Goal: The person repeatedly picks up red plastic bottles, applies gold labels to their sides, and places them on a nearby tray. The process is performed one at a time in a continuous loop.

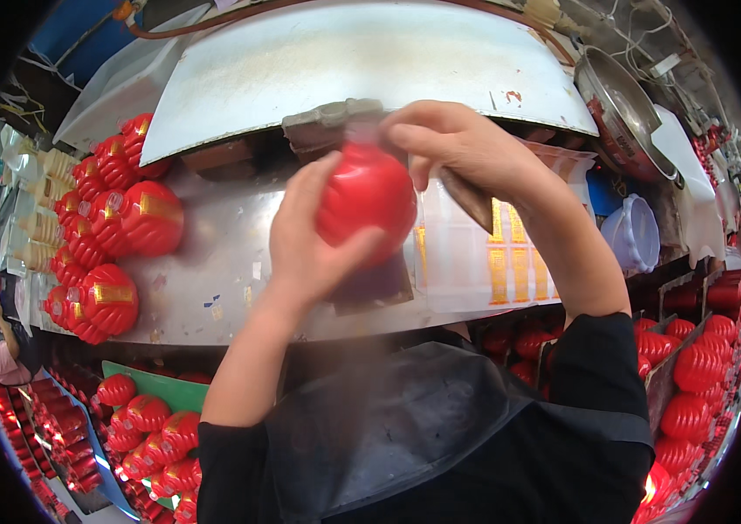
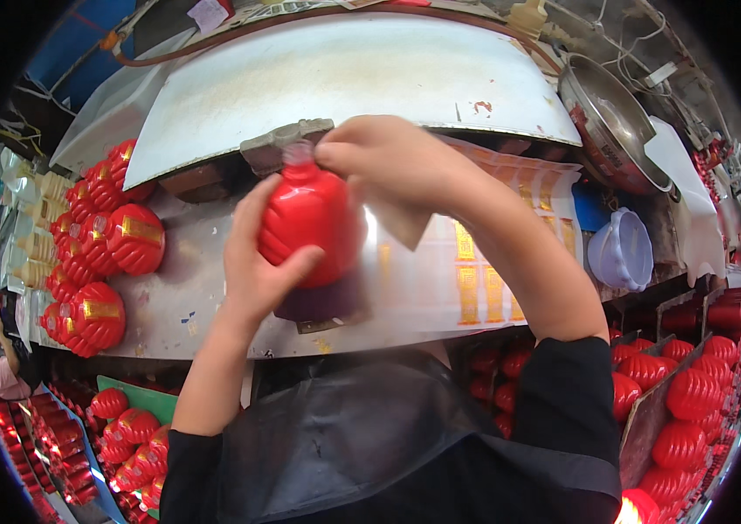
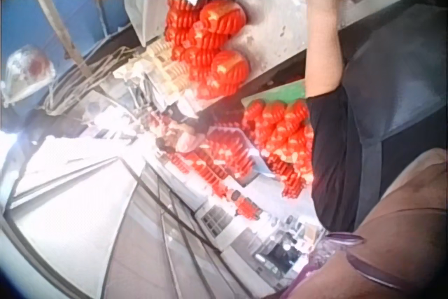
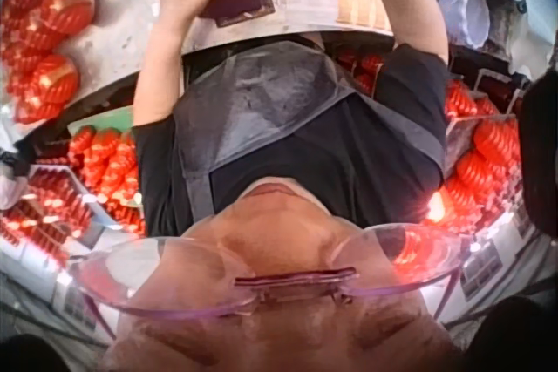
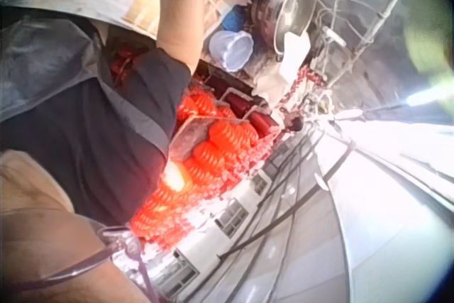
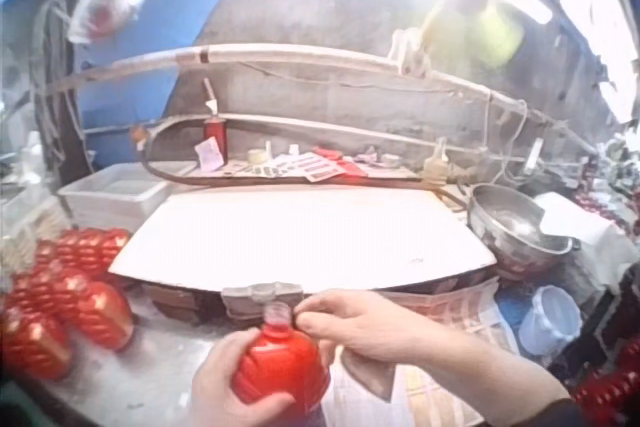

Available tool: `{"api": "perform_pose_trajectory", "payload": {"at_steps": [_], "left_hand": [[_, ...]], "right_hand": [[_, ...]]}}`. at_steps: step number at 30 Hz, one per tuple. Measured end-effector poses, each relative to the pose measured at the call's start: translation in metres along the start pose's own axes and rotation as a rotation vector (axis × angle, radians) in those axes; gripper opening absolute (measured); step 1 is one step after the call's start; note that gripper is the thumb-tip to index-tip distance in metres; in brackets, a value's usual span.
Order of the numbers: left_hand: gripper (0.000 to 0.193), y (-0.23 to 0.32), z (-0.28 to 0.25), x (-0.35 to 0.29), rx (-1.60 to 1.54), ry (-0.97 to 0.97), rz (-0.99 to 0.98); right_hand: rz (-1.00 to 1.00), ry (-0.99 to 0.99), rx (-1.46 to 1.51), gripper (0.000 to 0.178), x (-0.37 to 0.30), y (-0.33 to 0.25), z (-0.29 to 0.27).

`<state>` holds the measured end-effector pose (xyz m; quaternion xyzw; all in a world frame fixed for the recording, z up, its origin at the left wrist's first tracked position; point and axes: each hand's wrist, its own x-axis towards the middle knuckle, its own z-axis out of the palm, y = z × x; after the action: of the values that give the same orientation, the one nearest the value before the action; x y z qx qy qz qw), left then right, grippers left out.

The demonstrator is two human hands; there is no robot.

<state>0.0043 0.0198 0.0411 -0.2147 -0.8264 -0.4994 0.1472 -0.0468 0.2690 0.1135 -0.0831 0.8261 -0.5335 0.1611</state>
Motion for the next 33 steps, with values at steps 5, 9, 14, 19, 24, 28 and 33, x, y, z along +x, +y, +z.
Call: {"api": "perform_pose_trajectory", "payload": {"at_steps": [5, 9, 14, 19, 24, 28, 33], "left_hand": [[0.086, -0.028, -0.008, 0.013, -0.522, -0.055, -0.452], [0.085, -0.031, -0.004, 0.030, -0.618, -0.094, -0.524], [0.085, -0.027, -0.007, 0.029, -0.602, -0.068, -0.554], [0.086, -0.032, -0.003, 0.028, -0.656, -0.069, -0.530], [0.085, -0.034, 0.002, 0.017, -0.568, -0.005, -0.452], [0.086, -0.037, 0.002, 0.010, -0.538, -0.001, -0.438], [0.085, -0.040, 0.000, 0.009, -0.612, -0.048, -0.492]], "right_hand": [[0.079, 0.401, -0.709, 0.025, -0.016, 0.097, -0.018], [-0.031, 0.341, -0.874, 0.032, -0.038, 0.166, -0.005], [-0.016, 0.176, -1.050, 0.047, -0.105, 0.149, 0.054], [-0.095, 0.101, -1.017, 0.048, -0.165, 0.139, 0.085], [-0.159, 0.110, -1.014, 0.055, -0.181, 0.156, 0.088], [-0.337, 0.197, -1.134, 0.043, -0.195, 0.164, 0.100], [-0.465, 0.221, -0.719, 0.027, -0.194, 0.156, 0.088]]}}
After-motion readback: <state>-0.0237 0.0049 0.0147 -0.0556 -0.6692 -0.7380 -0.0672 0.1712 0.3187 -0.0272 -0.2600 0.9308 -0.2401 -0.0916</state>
